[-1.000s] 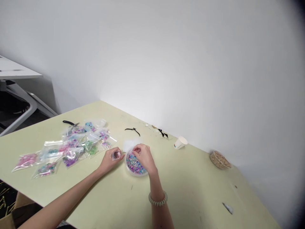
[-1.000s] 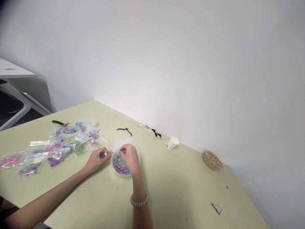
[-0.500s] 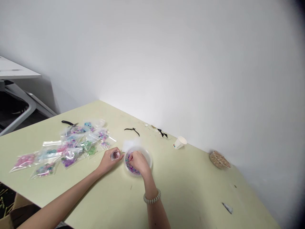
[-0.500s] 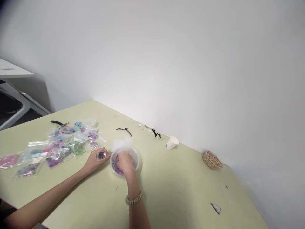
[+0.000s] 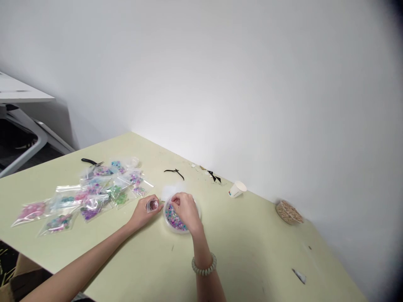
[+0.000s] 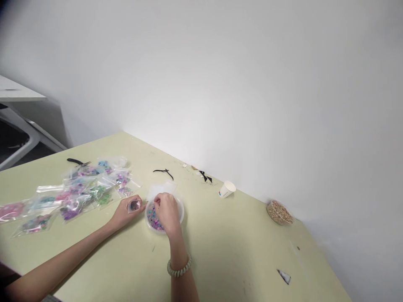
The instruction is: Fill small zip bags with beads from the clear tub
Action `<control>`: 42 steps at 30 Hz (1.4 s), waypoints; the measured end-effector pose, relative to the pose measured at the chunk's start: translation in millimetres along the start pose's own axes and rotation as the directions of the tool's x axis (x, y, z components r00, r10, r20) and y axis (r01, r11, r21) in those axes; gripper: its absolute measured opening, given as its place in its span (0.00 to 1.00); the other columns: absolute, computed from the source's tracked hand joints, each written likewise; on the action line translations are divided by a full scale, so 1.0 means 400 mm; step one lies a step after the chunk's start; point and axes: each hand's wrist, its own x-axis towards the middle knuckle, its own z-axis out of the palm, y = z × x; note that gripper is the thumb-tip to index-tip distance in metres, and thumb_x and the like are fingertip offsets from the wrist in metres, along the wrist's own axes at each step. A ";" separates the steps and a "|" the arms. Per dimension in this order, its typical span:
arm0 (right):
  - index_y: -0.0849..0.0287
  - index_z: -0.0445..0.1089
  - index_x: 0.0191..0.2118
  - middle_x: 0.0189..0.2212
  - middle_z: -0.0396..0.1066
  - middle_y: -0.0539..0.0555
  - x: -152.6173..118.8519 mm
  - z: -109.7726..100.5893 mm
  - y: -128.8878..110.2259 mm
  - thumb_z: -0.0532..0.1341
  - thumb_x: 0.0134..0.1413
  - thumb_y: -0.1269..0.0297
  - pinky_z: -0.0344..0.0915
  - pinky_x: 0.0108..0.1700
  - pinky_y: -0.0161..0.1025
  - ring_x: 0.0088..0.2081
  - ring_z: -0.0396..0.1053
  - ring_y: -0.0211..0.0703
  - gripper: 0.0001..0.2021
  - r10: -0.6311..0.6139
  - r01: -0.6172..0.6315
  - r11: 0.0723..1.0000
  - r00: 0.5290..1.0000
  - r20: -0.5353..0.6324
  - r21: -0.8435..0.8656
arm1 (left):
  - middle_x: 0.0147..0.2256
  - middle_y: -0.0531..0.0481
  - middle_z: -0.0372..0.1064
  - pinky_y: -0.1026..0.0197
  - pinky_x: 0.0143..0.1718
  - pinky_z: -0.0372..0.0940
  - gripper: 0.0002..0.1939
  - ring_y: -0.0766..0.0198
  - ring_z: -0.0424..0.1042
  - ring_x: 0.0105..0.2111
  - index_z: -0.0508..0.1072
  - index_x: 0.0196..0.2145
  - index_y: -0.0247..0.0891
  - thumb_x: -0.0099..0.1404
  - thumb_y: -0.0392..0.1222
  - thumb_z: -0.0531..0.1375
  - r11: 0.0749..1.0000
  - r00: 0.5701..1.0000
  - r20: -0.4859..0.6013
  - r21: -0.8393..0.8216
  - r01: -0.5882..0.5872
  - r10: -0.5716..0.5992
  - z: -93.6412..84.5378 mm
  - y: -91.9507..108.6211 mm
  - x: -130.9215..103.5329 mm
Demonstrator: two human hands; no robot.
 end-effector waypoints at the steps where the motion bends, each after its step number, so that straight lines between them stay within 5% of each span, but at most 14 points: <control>1: 0.60 0.74 0.30 0.30 0.74 0.55 0.000 -0.002 -0.012 0.60 0.50 0.75 0.61 0.37 0.33 0.32 0.69 0.40 0.06 -0.020 0.020 0.999 1.000 -0.010 0.029 | 0.20 0.56 0.59 0.65 0.25 0.55 0.14 0.68 0.59 0.22 0.62 0.21 0.38 0.55 0.49 0.59 1.000 1.000 -0.003 -0.001 -0.004 0.004 0.000 0.001 0.000; 13: 0.59 0.75 0.33 0.31 0.73 0.52 -0.003 0.047 -0.062 0.61 0.51 0.73 0.58 0.34 0.31 0.30 0.67 0.36 0.06 -0.153 0.153 0.988 0.988 0.030 -0.007 | 0.19 0.56 0.61 0.65 0.24 0.54 0.09 0.67 0.59 0.22 0.64 0.22 0.37 0.53 0.44 0.57 0.999 1.000 0.009 -0.045 0.002 -0.002 -0.001 -0.008 0.002; 42: 0.56 0.74 0.36 0.34 0.72 0.50 -0.005 0.063 -0.076 0.61 0.54 0.70 0.57 0.34 0.32 0.31 0.68 0.36 0.05 -0.177 0.185 0.975 0.982 0.072 -0.126 | 0.18 0.59 0.55 0.66 0.24 0.51 0.05 0.69 0.55 0.21 0.58 0.19 0.38 0.48 0.37 0.53 0.999 1.000 0.015 -0.035 -0.023 0.023 0.005 -0.012 0.000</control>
